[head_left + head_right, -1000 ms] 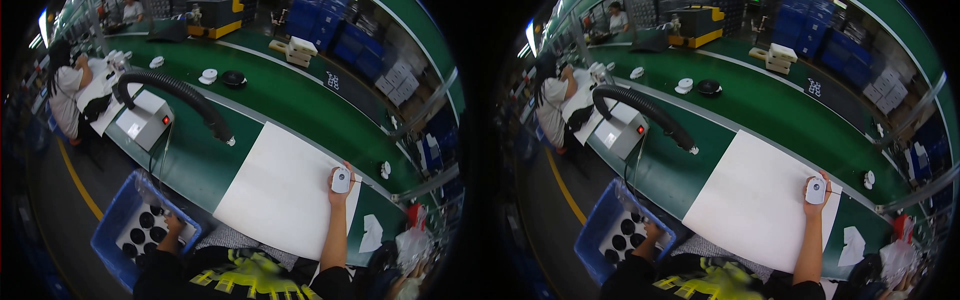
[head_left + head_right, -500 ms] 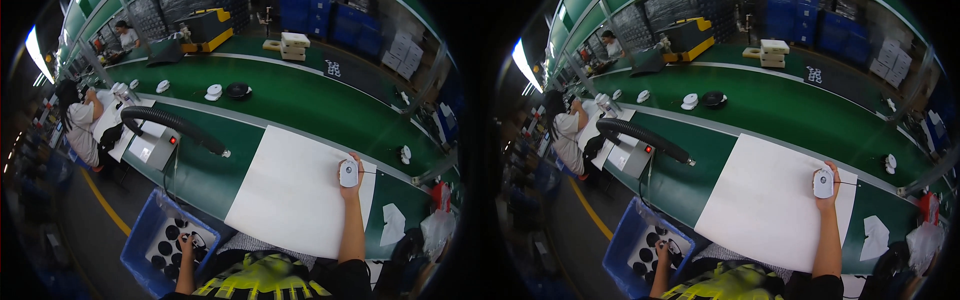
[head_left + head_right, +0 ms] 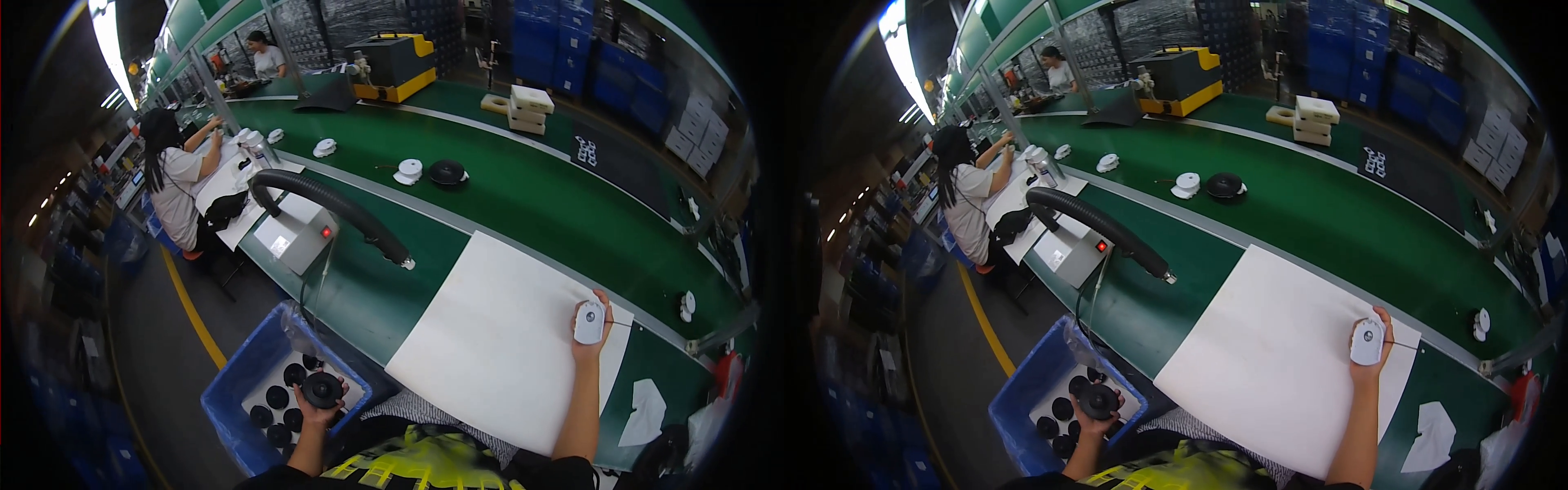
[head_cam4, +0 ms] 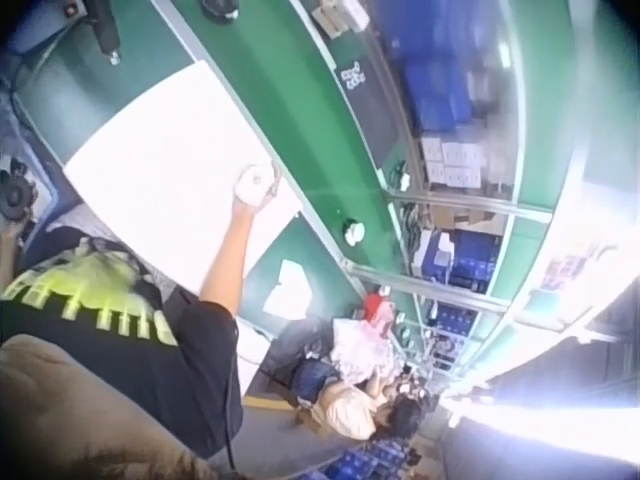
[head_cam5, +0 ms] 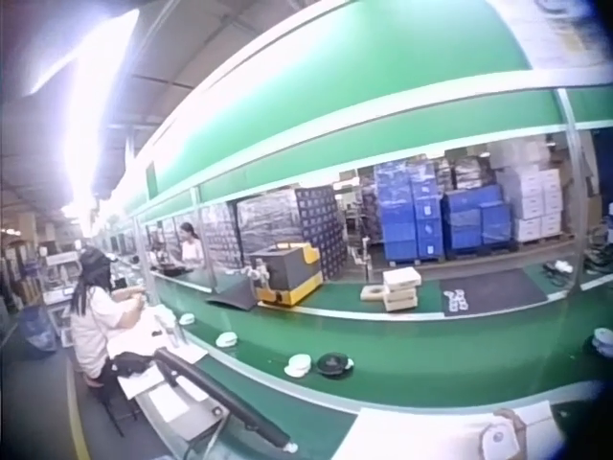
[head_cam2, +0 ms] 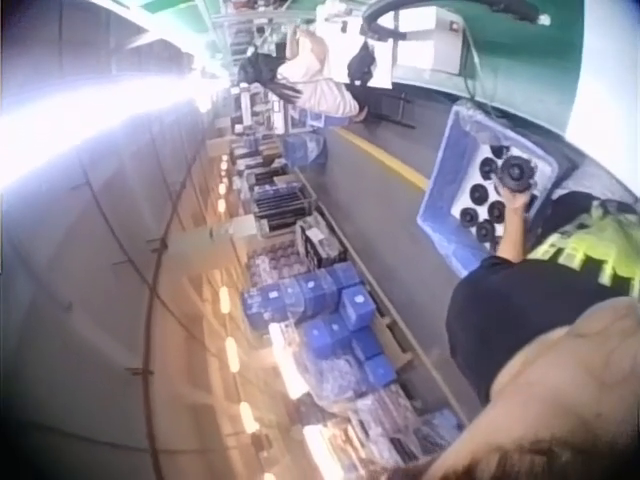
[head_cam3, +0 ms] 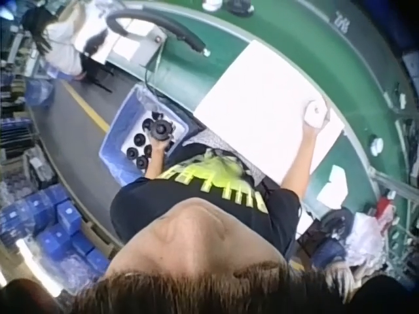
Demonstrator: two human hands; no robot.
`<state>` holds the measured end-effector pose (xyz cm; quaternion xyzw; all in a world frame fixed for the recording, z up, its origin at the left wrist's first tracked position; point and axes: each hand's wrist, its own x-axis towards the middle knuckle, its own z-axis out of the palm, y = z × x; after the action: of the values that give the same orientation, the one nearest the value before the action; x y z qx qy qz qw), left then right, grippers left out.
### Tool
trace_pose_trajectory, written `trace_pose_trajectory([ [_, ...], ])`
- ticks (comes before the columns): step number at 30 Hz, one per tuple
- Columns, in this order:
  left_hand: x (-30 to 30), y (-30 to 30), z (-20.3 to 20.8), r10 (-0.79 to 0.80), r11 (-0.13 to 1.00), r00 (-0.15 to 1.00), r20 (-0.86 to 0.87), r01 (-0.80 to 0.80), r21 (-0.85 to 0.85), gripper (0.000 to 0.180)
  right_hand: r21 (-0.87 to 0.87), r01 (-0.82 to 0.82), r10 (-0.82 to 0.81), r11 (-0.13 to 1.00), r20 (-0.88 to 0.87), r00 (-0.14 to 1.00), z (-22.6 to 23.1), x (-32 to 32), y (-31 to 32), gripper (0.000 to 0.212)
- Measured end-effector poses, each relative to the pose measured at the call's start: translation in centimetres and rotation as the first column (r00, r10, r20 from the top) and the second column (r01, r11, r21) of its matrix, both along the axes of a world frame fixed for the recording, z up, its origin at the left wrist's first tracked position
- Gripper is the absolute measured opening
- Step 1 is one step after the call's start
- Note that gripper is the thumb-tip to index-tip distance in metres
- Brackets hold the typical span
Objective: The person assembles circular electronic lighting components by snapping plastic housings and wiring together by hand.
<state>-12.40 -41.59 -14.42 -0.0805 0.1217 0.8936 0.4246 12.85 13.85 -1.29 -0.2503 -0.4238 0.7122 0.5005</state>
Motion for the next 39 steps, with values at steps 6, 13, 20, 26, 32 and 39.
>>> trace_pose_trajectory([
  [6,-3.2,8.7,14.7,-0.352,0.804,0.615,-0.705,-0.187,-0.564,0.077,-0.046,0.009,-0.010,0.999,-0.019,1.000,0.9,-0.5,-0.7,0.036],
  [13,-5.3,20.7,20.1,-0.897,0.324,-0.172,-0.407,-0.882,-0.342,0.070,-0.017,-0.019,0.017,1.000,-0.075,0.997,0.4,-0.4,-0.7,0.036],
  [20,-2.8,22.8,20.6,-0.080,0.743,0.300,-0.951,-0.618,-0.257,0.059,0.030,-0.010,0.010,1.000,0.007,1.000,-0.3,0.4,0.2,0.038],
  [26,-0.2,28.2,18.7,-0.059,0.998,0.973,0.224,0.056,0.021,0.060,0.046,-0.050,0.053,0.998,-0.048,0.997,0.7,-0.1,0.2,0.034],
  [32,-5.6,33.1,18.3,-0.187,0.971,0.965,0.183,0.154,0.185,0.052,-0.025,-0.092,0.089,0.995,-0.102,0.991,-0.3,-0.2,0.3,0.043],
  [39,0.3,27.3,17.8,-0.436,0.882,0.899,0.036,0.420,0.214,0.056,0.042,-0.102,0.103,0.994,-0.002,0.995,1.0,0.3,-1.0,0.030],
])
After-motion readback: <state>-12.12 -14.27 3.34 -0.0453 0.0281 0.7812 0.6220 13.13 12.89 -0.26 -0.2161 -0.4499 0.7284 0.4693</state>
